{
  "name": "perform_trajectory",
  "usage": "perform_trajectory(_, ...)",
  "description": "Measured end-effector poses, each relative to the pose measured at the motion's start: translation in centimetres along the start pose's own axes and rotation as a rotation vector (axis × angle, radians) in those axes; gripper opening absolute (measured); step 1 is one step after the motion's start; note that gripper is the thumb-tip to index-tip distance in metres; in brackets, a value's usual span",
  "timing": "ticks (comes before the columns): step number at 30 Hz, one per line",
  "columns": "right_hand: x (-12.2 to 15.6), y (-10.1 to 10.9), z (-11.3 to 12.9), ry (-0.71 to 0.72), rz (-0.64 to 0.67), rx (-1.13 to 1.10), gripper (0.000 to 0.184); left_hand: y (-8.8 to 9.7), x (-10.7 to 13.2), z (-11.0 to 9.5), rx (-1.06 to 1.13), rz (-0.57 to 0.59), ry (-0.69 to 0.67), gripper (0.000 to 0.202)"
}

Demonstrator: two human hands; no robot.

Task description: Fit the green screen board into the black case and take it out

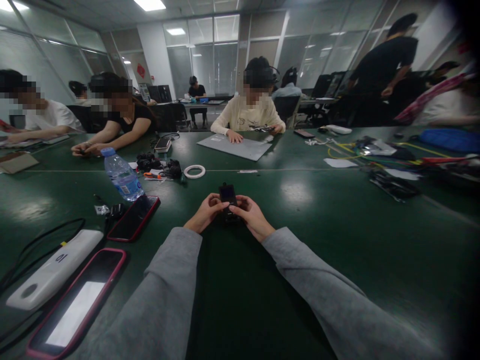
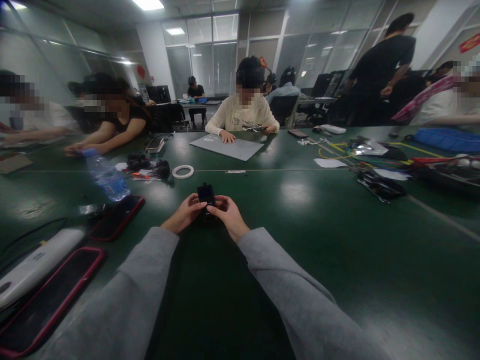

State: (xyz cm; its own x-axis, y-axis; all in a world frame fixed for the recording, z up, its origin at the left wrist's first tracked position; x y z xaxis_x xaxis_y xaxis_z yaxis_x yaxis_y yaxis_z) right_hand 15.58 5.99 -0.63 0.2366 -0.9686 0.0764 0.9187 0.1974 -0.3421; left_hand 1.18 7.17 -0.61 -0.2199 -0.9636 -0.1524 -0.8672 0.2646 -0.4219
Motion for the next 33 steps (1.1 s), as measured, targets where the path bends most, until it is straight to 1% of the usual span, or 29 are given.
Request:
perform_trajectory(7, -0.06, -0.08, -0.11, 0.023, 0.003, 0.036, 0.056, -0.16, -0.03, -0.04, 0.013, 0.014, -0.015, 0.036)
perform_trajectory(13, -0.07, -0.15, -0.20, 0.034, 0.012, 0.051, 0.056, 0.11, -0.11, 0.15, -0.020, -0.012, -0.013, 0.039)
perform_trajectory(18, -0.10, -0.19, -0.28, 0.047, 0.022, 0.070, 0.056, -0.14, -0.03, -0.04, -0.037, 0.006, -0.026, 0.039)
perform_trajectory(22, -0.02, -0.25, -0.18, 0.049, 0.032, 0.077, 0.056, -0.29, 0.16, -0.26, -0.048, -0.004, -0.038, 0.039)
perform_trajectory(27, 0.04, -0.14, 0.07, 0.025, 0.013, 0.058, 0.057, -0.29, 0.11, -0.27, -0.023, -0.024, -0.023, 0.038)
perform_trajectory(33, 0.01, -0.02, 0.12, -0.031, -0.019, -0.002, 0.060, 0.02, -0.48, 0.32, 0.065, -0.067, 0.018, 0.033)
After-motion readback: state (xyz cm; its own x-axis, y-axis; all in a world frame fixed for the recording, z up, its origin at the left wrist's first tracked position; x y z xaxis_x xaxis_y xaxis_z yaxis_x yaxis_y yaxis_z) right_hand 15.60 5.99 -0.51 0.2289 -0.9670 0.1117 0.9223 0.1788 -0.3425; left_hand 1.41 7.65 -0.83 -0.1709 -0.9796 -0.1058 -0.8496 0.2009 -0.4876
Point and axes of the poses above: each hand's wrist, its own x-axis away from the middle knuckle, its own y-axis out of the back of the hand, z = x × y, the point moved 5 cm from there along -x, towards the middle knuckle, and after that the axes turned 8 degrees about -y, right-handed, at the moved point
